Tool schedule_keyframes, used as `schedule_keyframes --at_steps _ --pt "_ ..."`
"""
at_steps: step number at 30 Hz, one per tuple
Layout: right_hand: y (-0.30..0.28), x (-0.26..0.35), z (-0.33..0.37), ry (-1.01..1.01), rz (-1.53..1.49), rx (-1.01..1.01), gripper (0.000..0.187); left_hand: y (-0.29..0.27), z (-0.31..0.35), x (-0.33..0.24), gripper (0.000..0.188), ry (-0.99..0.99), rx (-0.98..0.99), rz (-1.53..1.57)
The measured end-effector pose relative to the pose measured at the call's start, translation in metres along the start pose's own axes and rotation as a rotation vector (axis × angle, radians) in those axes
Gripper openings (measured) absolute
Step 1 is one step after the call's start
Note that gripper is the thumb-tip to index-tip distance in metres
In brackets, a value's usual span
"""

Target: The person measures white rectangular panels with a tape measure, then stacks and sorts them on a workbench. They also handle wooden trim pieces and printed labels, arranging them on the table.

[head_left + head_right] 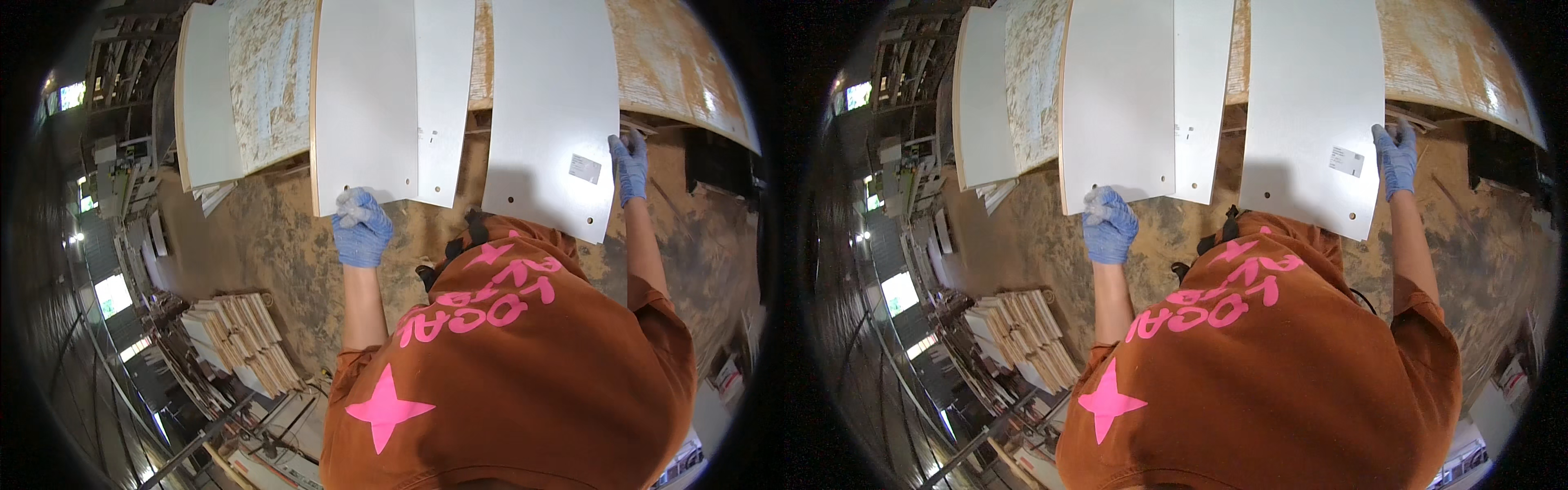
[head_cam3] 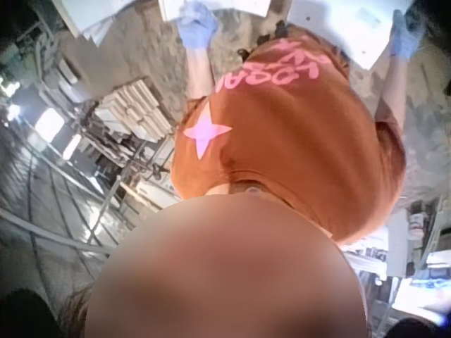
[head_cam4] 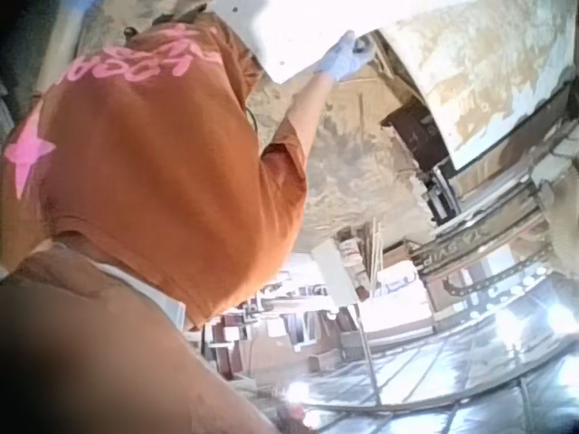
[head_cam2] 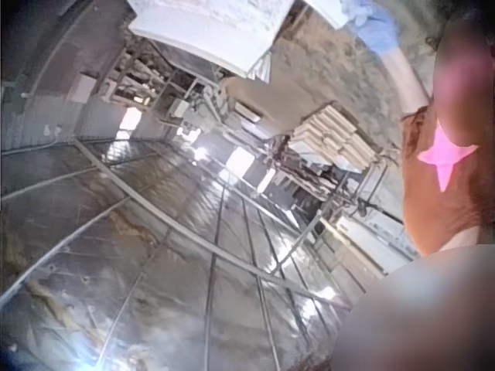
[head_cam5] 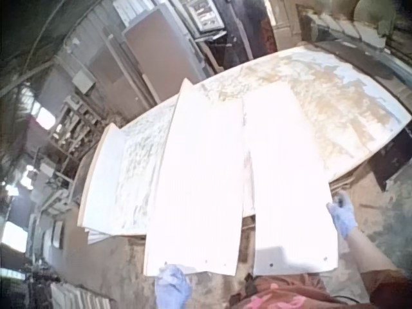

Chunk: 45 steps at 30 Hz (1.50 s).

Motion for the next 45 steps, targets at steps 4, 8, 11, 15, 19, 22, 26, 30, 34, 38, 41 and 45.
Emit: schedule_keyframes --at_steps 4,8,11,15,19,22,26,30,34,38,41,45 --pt "0.013 0.045 0.038 -0.492 0.675 -0.306 0.066 0.002 0.0 -0.012 0.031 0.013 -0.014 -0.005" --pt "0.043 0.059 0.069 -0.567 0.559 -0.044 0.057 0.004 -0.001 -0.016 0.03 -0.003 -0.011 -0.079" --pt "0.063 0.062 0.088 -0.702 0.895 -0.054 0.05 0.004 0.001 -0.015 0.026 -0.015 -0.027 -0.137" --pt "0.085 0.057 0.105 -0.761 0.666 0.077 0.046 -0.003 -0.003 0.014 0.019 0.005 -0.015 -0.273" --pt "0.11 0.076 0.12 -0.768 0.388 0.311 0.032 -0.065 -0.018 0.042 0.039 0.327 -0.219 -0.9" --pt "0.126 0.094 0.131 -0.889 0.406 0.348 0.027 -0.112 -0.035 0.052 0.049 0.404 -0.326 -1.1" --pt "0.159 0.102 0.137 -1.044 0.781 0.468 0.025 -0.186 -0.061 0.025 0.056 0.277 -0.297 -1.182" --pt "0.211 0.089 0.118 -1.051 1.078 0.569 0.029 -0.206 -0.072 0.017 0.067 0.121 -0.431 -1.301" --pt "0.266 0.089 0.118 -1.053 1.22 0.634 0.031 -0.218 -0.078 0.013 0.063 0.077 -0.514 -1.291" --pt "0.292 0.083 0.12 -1.117 1.302 0.658 0.029 -0.218 -0.078 0.019 0.056 0.247 -0.534 -1.242" --pt "0.295 0.077 0.118 -1.12 1.312 0.637 0.027 -0.217 -0.079 0.019 0.053 0.215 -0.466 -1.199" --pt "0.292 0.066 0.116 -1.192 1.229 0.564 0.026 -0.202 -0.078 0.032 0.053 0.263 -0.499 -1.204"
Point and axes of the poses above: each hand's wrist, its own z-axis away from the middle knuckle, its own y-axis out of the palm, x = y × z, the point moved 2 cm from there along -z, towards the middle knuckle, and after that the axes turned 14 degrees about y, right-handed, at the moved point
